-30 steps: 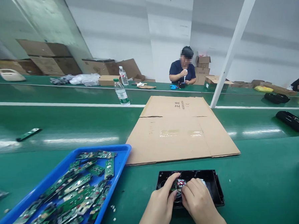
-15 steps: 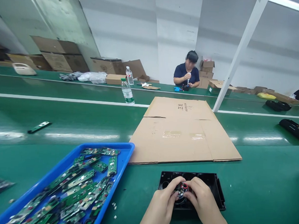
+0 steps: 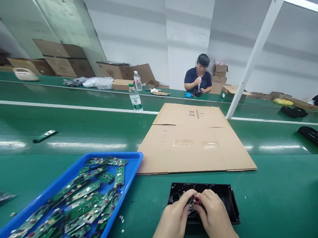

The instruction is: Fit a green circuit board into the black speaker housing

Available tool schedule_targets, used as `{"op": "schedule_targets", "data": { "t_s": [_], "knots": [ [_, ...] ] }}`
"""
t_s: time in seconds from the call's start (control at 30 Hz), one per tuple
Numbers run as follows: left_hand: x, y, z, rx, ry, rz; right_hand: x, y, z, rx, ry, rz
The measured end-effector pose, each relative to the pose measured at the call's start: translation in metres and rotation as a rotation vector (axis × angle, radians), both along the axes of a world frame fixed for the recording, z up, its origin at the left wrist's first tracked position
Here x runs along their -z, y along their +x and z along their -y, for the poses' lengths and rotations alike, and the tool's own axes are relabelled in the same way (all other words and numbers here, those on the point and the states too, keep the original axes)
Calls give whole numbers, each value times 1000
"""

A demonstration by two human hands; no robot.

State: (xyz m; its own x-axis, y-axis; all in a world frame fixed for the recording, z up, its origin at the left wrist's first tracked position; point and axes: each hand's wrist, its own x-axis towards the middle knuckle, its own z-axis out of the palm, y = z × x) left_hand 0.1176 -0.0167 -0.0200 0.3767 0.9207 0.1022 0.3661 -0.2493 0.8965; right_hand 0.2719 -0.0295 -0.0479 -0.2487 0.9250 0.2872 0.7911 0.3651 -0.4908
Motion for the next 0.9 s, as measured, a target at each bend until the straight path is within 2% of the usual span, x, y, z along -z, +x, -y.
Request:
{"op": "schedule_targets", "data": {
  "t_s": [0.1, 0.23, 0.4, 0.57, 0.63, 0.77, 0.9],
  "knots": [
    [1, 0, 0, 5, 14, -4, -2, -1, 0, 9, 6, 8],
    [9, -2, 1, -82, 59, -70, -3, 1, -3, 20, 18, -28],
    [22, -6, 4, -207, 99, -168, 0, 3, -4, 180, -41, -30],
    [32, -4, 5, -319, 311, -301, -3, -3, -5, 236, -256, 295],
    [33, -3, 6, -345, 382, -329, -5, -5, -6, 255, -298, 350],
    [27, -4, 8, -284, 376, -350, -8, -10, -9, 287, -330, 372],
    [20, -6, 10, -208, 319, -431, -12, -12, -12, 284, -338, 300]
  ]
}}
